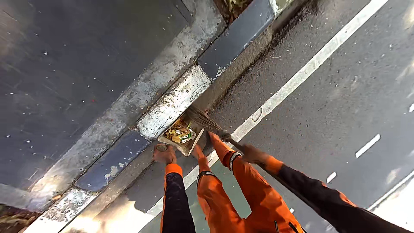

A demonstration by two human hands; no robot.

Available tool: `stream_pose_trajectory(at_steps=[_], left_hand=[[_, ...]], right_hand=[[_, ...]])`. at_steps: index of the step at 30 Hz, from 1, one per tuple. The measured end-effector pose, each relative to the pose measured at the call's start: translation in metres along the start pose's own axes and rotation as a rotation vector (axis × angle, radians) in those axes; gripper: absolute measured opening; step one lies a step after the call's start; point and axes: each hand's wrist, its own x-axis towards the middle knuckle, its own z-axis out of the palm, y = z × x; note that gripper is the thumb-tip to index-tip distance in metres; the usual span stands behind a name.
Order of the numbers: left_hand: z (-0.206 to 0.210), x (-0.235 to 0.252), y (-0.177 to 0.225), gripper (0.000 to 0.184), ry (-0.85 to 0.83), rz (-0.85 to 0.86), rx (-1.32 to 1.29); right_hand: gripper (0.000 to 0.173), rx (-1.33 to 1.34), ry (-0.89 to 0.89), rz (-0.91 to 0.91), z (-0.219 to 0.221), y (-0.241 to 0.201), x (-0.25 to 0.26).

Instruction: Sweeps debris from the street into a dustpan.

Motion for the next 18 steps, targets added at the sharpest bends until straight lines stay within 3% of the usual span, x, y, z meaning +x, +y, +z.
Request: stream_pose_trajectory(at_steps=[2, 4, 6, 8, 11, 14, 16, 18], left_hand=[[0.001, 0.000, 0.003, 0.033, -0.016, -0.033, 0.016], [-0.001, 0.000, 0.004, 0.035, -0.037, -0.069, 0.032], [0.001, 0.003, 0.000, 0.033, -0.022, -0.060, 0.037], [-0.001, 0.004, -0.011, 0.030, -0.011, -0.033, 0.023], [-0.013, 0.007, -0.046, 0.027, -0.020, 0.008, -0.061], [-0.029, 0.013, -0.089, 0.025, 0.009, 0.065, -0.155], [-0.043, 0.016, -0.128, 0.023, 0.038, 0.120, -0.183], [-0.060, 0.026, -0.171, 0.023, 0.055, 0.157, -0.158]], right_hand=[[0.023, 0.036, -0.040, 0.098, -0.017, 0.038, -0.049], [0.017, 0.053, 0.070, 0.161, -0.037, 0.070, -0.079], [0.021, -0.002, 0.276, 0.212, -0.057, 0.074, -0.073], [0.043, -0.014, 0.406, 0.249, -0.060, 0.052, -0.030], [0.076, -0.038, 0.376, 0.135, 0.001, 0.001, 0.063], [0.088, -0.086, 0.198, 0.015, 0.105, -0.083, 0.079], [0.082, -0.080, 0.082, 0.005, 0.154, -0.109, 0.050], [0.046, -0.055, 0.020, -0.019, 0.178, -0.098, 0.015]])
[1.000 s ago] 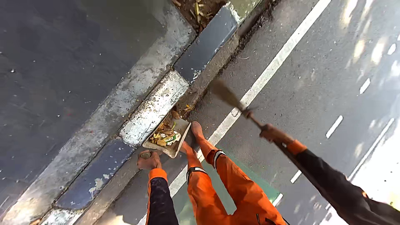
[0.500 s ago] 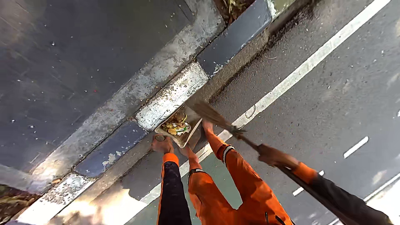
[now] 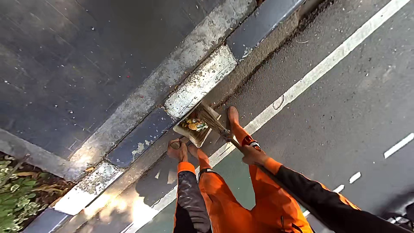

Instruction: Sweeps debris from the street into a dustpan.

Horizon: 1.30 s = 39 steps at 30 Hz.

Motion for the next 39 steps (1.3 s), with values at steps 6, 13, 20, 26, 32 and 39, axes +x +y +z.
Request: stream_pose_trajectory(at_steps=[6, 13, 20, 26, 32, 39], left_hand=[[-0.075, 0.016, -0.092, 0.024, -0.048, -0.032, 0.087], [-0.084, 0.043, -0.108, 0.027, -0.096, -0.112, 0.165], [-0.073, 0.054, -0.089, 0.034, -0.102, -0.152, 0.196], [-0.079, 0.060, -0.075, 0.035, -0.191, -0.239, 0.246], [-0.096, 0.070, -0.136, 0.026, -0.098, -0.163, 0.141], [-0.181, 0.080, -0.260, 0.029, -0.046, -0.139, 0.056]], right_hand=[[0.010, 0.331, 0.045, 0.157, 0.019, 0.068, -0.092], [0.074, 0.058, 0.390, 0.163, 0.050, -0.013, 0.077], [0.013, 0.219, -0.032, 0.165, 0.055, -0.006, -0.051], [0.043, 0.064, 0.403, 0.293, 0.000, -0.004, -0.005], [0.094, -0.045, 0.159, -0.001, 0.163, -0.151, 0.081], [0.007, 0.292, -0.135, -0.068, 0.233, -0.105, -0.054]])
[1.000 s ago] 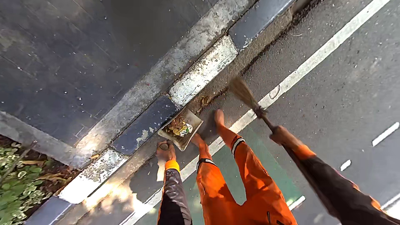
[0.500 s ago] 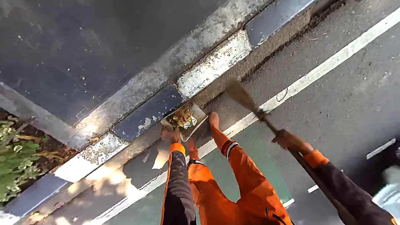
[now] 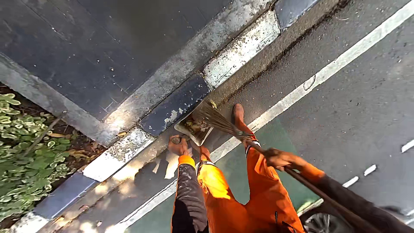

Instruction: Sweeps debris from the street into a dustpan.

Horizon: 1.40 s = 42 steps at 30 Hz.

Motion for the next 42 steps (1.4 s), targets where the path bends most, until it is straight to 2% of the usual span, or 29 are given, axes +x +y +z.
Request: stream_pose_trajectory(at_steps=[2, 3, 5, 7, 9, 10, 12, 13, 15, 17, 19, 21, 23, 24, 25, 26, 27, 29, 31, 32, 35, 37, 38, 40, 42], left_hand=[[-0.023, 0.010, -0.032, 0.029, -0.002, 0.032, 0.026], [-0.031, 0.014, -0.044, 0.028, -0.006, 0.043, 0.039], [-0.040, 0.024, -0.063, 0.028, -0.013, 0.036, 0.076], [-0.044, 0.034, -0.067, 0.029, -0.064, -0.007, 0.107], [-0.044, 0.039, -0.066, 0.030, -0.086, -0.013, 0.121], [-0.043, 0.042, -0.062, 0.030, -0.089, -0.012, 0.119], [-0.044, 0.045, -0.054, 0.029, -0.103, -0.034, 0.125], [-0.043, 0.045, -0.052, 0.028, -0.104, -0.047, 0.129], [-0.042, 0.041, -0.055, 0.027, -0.109, -0.063, 0.146], [-0.041, 0.041, -0.057, 0.031, -0.116, -0.042, 0.140], [-0.041, 0.040, -0.057, 0.031, -0.107, -0.013, 0.099], [-0.040, 0.035, -0.055, 0.029, -0.110, -0.026, 0.107], [-0.039, 0.033, -0.049, 0.030, -0.114, -0.046, 0.134], [-0.038, 0.032, -0.047, 0.030, -0.104, -0.049, 0.135], [-0.036, 0.032, -0.047, 0.030, -0.087, -0.053, 0.139], [-0.035, 0.035, -0.049, 0.029, -0.062, -0.060, 0.129], [-0.035, 0.037, -0.057, 0.029, -0.030, -0.065, 0.112], [-0.040, 0.033, -0.091, 0.028, -0.010, -0.069, 0.073], [-0.052, 0.031, -0.126, 0.029, 0.011, -0.035, 0.003], [-0.060, 0.032, -0.139, 0.030, 0.021, -0.028, -0.022], [-0.091, 0.030, -0.178, 0.031, 0.048, -0.044, -0.028], [-0.114, 0.035, -0.213, 0.033, 0.060, -0.093, -0.073], [-0.125, 0.041, -0.234, 0.034, 0.068, -0.111, -0.112], [-0.143, 0.054, -0.272, 0.038, 0.053, -0.155, -0.096], [-0.159, 0.063, -0.307, 0.036, 0.024, -0.149, -0.042]], right_hand=[[0.010, 0.169, 0.092, 0.103, 0.002, 0.017, -0.030], [0.011, 0.142, 0.210, 0.156, 0.001, 0.017, -0.031], [0.023, -0.047, 0.468, 0.259, -0.001, 0.000, -0.003], [0.048, -0.139, 0.593, 0.281, 0.012, -0.026, 0.061], [0.066, -0.210, 0.545, 0.209, 0.050, -0.047, 0.131], [0.069, -0.246, 0.473, 0.176, 0.074, -0.064, 0.151], [0.065, -0.282, 0.321, 0.156, 0.116, -0.094, 0.144], [0.060, -0.288, 0.266, 0.152, 0.122, -0.094, 0.126], [0.036, -0.219, 0.181, 0.112, 0.110, -0.060, 0.071], [0.014, -0.037, 0.122, 0.093, 0.082, -0.020, 0.019], [0.011, 0.031, 0.257, 0.176, 0.046, -0.004, -0.009], [0.023, -0.141, 0.493, 0.299, 0.008, -0.016, 0.003], [0.052, -0.243, 0.652, 0.314, -0.020, -0.037, 0.056], [0.066, -0.267, 0.673, 0.282, -0.021, -0.042, 0.091], [0.071, -0.293, 0.660, 0.236, -0.008, -0.049, 0.125], [0.068, -0.329, 0.599, 0.182, 0.016, -0.065, 0.151], [0.064, -0.375, 0.492, 0.143, 0.051, -0.085, 0.164], [0.060, -0.411, 0.283, 0.143, 0.133, -0.115, 0.155], [0.071, -0.417, 0.273, 0.013, 0.193, -0.103, 0.151], [0.074, -0.417, 0.264, -0.064, 0.206, -0.093, 0.144], [0.044, -0.253, 0.096, -0.118, 0.191, -0.076, 0.069], [0.031, -0.039, 0.096, -0.080, 0.180, -0.038, 0.042], [0.028, -0.029, 0.162, -0.006, 0.177, -0.028, 0.034], [0.027, -0.164, 0.379, 0.186, 0.172, -0.037, 0.040], [0.042, -0.225, 0.560, 0.299, 0.187, -0.060, 0.079]])
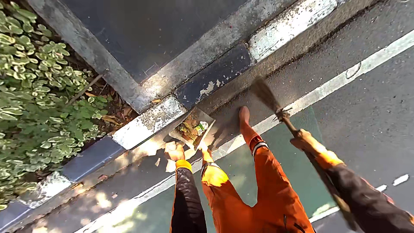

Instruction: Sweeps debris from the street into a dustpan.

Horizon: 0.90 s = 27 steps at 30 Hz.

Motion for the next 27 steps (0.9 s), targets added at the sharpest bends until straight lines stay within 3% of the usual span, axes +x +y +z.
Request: stream_pose_trajectory(at_steps=[3, 5, 7, 9, 11, 13, 14, 16, 18, 20, 22, 24, 27], left_hand=[[-0.017, 0.023, -0.022, 0.026, 0.032, 0.084, 0.140], [-0.025, 0.035, -0.020, 0.024, 0.007, 0.047, 0.150], [-0.033, 0.046, -0.022, 0.026, -0.023, -0.019, 0.162], [-0.047, 0.057, -0.035, 0.028, -0.049, -0.022, 0.164], [-0.058, 0.069, -0.056, 0.032, -0.024, 0.059, 0.088], [-0.068, 0.076, -0.082, 0.037, -0.005, 0.160, 0.048], [-0.072, 0.080, -0.090, 0.035, -0.005, 0.186, 0.048], [-0.075, 0.089, -0.099, 0.031, -0.003, 0.184, 0.076], [-0.075, 0.097, -0.098, 0.032, -0.030, 0.111, 0.123], [-0.072, 0.103, -0.090, 0.034, -0.049, 0.075, 0.150], [-0.065, 0.106, -0.084, 0.038, -0.046, 0.066, 0.148], [-0.064, 0.103, -0.078, 0.043, -0.060, 0.064, 0.172], [-0.066, 0.103, -0.070, 0.042, -0.069, 0.062, 0.172]], right_hand=[[0.071, -0.049, 0.013, -0.108, 0.095, -0.092, 0.025], [0.077, -0.122, -0.098, -0.245, 0.177, -0.153, 0.005], [0.082, -0.133, -0.191, -0.299, 0.234, -0.183, -0.037], [0.052, -0.074, -0.291, -0.329, 0.239, -0.172, -0.087], [0.023, 0.018, -0.428, -0.385, 0.219, -0.127, -0.114], [0.010, 0.158, -0.507, -0.364, 0.194, -0.080, -0.141], [0.007, 0.244, -0.462, -0.336, 0.183, -0.061, -0.148], [0.011, 0.246, -0.251, -0.189, 0.160, -0.053, -0.142], [0.034, 0.120, -0.035, -0.023, 0.157, -0.085, -0.107], [0.053, 0.078, 0.040, -0.030, 0.189, -0.132, -0.065], [0.067, 0.022, -0.057, -0.164, 0.237, -0.178, -0.052], [0.067, -0.024, -0.259, -0.261, 0.271, -0.211, -0.085], [0.033, -0.047, -0.421, -0.317, 0.263, -0.193, -0.137]])
